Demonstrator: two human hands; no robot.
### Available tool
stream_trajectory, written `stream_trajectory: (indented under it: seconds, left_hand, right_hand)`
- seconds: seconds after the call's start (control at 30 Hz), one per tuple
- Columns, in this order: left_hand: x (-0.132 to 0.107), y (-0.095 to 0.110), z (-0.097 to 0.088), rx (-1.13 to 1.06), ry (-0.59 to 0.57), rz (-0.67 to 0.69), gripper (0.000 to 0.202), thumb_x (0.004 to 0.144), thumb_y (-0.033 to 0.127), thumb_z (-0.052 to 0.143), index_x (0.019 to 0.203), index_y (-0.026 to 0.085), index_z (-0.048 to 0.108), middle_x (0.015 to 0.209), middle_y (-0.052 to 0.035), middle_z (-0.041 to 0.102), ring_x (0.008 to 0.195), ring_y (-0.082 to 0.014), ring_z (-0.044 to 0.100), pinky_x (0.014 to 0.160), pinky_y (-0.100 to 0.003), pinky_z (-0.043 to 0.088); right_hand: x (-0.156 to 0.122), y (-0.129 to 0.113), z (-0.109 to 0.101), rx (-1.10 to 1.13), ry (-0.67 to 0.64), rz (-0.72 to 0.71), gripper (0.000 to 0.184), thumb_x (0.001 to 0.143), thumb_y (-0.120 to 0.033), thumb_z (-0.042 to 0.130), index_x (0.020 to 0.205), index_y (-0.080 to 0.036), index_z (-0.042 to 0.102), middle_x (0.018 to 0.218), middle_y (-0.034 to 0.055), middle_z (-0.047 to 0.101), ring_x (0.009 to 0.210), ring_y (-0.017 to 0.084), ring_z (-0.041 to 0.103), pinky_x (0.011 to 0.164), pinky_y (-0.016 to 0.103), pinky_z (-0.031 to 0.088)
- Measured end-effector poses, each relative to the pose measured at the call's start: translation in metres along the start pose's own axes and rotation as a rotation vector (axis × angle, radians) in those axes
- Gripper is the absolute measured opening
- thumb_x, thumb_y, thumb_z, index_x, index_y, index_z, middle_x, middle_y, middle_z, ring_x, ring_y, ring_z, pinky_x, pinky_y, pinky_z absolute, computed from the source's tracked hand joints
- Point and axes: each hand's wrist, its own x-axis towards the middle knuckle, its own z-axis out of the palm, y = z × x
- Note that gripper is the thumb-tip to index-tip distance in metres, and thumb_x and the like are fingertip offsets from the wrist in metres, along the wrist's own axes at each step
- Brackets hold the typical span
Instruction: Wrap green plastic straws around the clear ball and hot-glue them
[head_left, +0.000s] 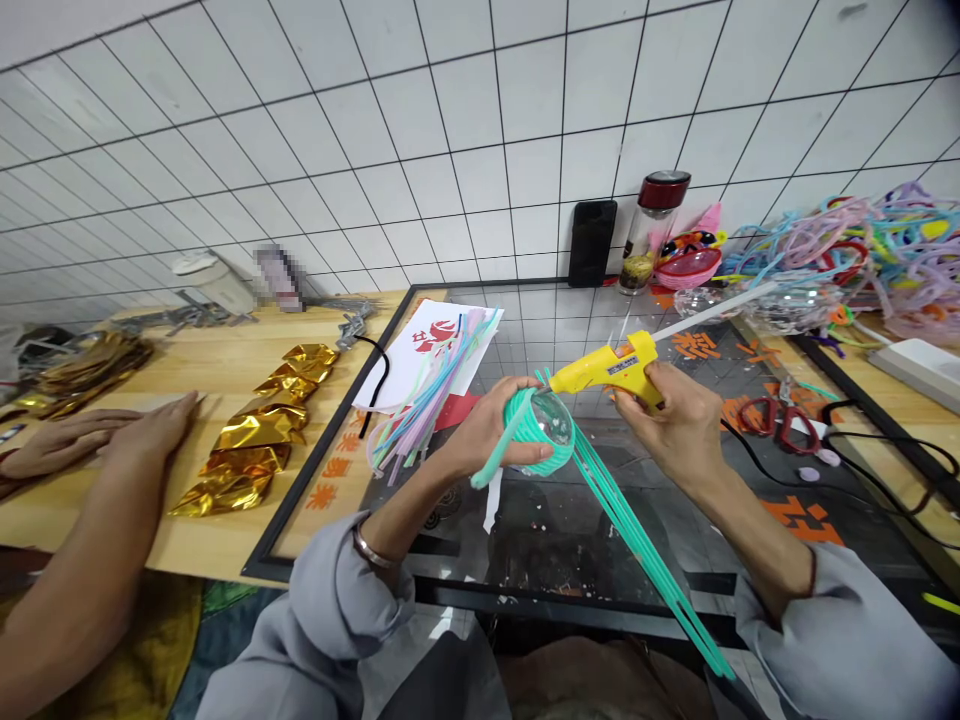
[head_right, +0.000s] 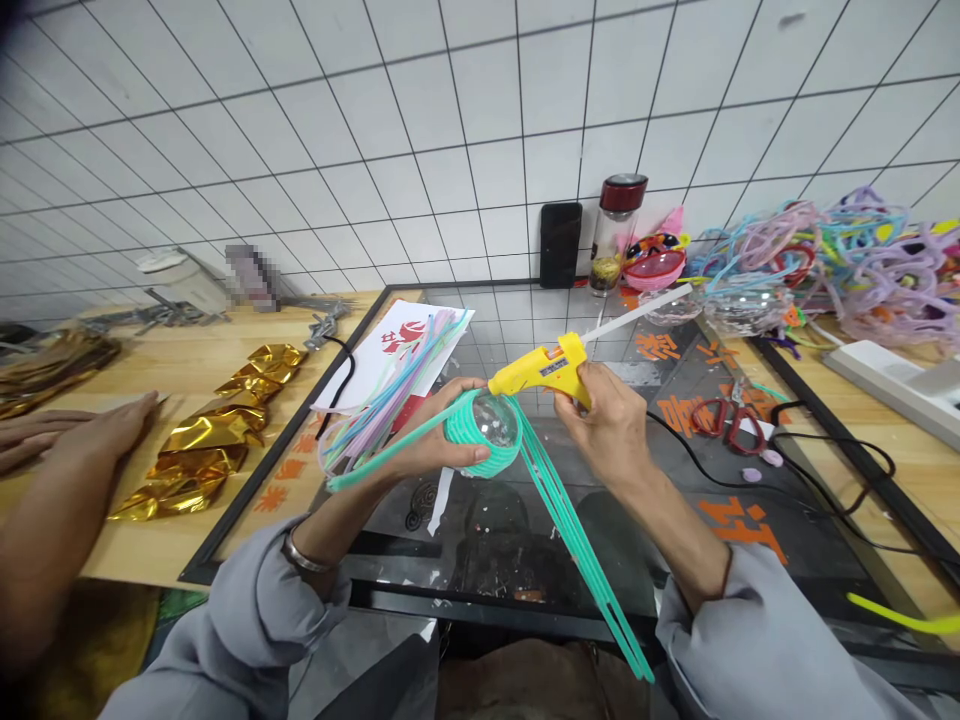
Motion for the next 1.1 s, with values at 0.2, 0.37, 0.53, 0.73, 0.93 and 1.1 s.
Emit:
stream_trajectory:
  seconds: [0.2, 0.37, 0.53, 0.73, 0.93, 1.1]
  left_hand:
    - [-0.0004, 0.001, 0.0, -0.007, -0.005, 0.005, 0.076, 0.064, 0.045, 0.082, 0.127, 0.019, 0.05, 0.126, -0.0116, 0.057, 0.114, -0.0302, 0.056, 0.104, -0.047, 0.044]
    - [-0.001, 0.0024, 0.0002, -0.007, -0.004, -0.011, 0.076, 0.064, 0.045, 0.082, 0.127, 0.02, 0.049, 0.126, -0.0108, 0.056, 0.114, -0.0304, 0.056, 0.103, -0.047, 0.044]
    - [-0.001, 0.0041, -0.0005, -0.004, -0.002, 0.006, 0.074, 0.064, 0.045, 0.082, 0.126, 0.021, 0.051, 0.125, -0.0102, 0.058, 0.113, -0.0294, 0.058, 0.102, -0.045, 0.046]
    - [-0.0012, 0.0055, -0.0008, 0.007, 0.01, -0.01, 0.075, 0.063, 0.043, 0.083, 0.127, 0.02, 0.05, 0.129, -0.0106, 0.058, 0.116, -0.0307, 0.058, 0.104, -0.047, 0.046]
    - [-0.001, 0.0033, -0.0005, 0.004, -0.002, -0.011, 0.077, 0.064, 0.045, 0.082, 0.128, 0.018, 0.05, 0.127, -0.0119, 0.057, 0.114, -0.0308, 0.058, 0.103, -0.049, 0.046]
    - [-0.0015, 0.0029, -0.0001, 0.007, 0.001, -0.005, 0.077, 0.064, 0.046, 0.082, 0.128, 0.019, 0.05, 0.127, -0.0118, 0.057, 0.116, -0.0312, 0.057, 0.105, -0.05, 0.045]
  right_hand:
    - [-0.0017, -0.0001, 0.0025, 0.022, -0.02, 0.002, 0.032, 0.084, -0.02, 0.06, 0.066, -0.025, 0.034, 0.059, -0.0045, 0.043, 0.052, 0.012, 0.039, 0.052, 0.027, 0.029]
    - [-0.0029, 0.001, 0.0025, 0.027, -0.026, -0.01, 0.031, 0.086, -0.021, 0.06, 0.067, -0.025, 0.036, 0.059, -0.005, 0.042, 0.05, 0.013, 0.038, 0.052, 0.027, 0.03]
    - [-0.0022, 0.0009, 0.0006, 0.034, -0.047, -0.005, 0.031, 0.087, -0.022, 0.059, 0.067, -0.025, 0.036, 0.059, -0.0046, 0.042, 0.051, 0.013, 0.039, 0.052, 0.028, 0.03]
    - [-0.0013, 0.0005, -0.0013, 0.034, -0.067, 0.028, 0.031, 0.086, -0.024, 0.06, 0.066, -0.025, 0.036, 0.059, -0.0042, 0.043, 0.05, 0.013, 0.039, 0.052, 0.028, 0.03]
    - [-0.0002, 0.0004, -0.0025, 0.004, -0.049, 0.006, 0.032, 0.086, -0.023, 0.06, 0.067, -0.025, 0.035, 0.059, -0.0042, 0.045, 0.05, 0.013, 0.039, 0.051, 0.028, 0.028]
    - [0.0007, -0.0007, -0.0021, 0.02, -0.054, 0.01, 0.032, 0.085, -0.021, 0.06, 0.066, -0.025, 0.035, 0.058, -0.0047, 0.043, 0.05, 0.012, 0.039, 0.05, 0.027, 0.028]
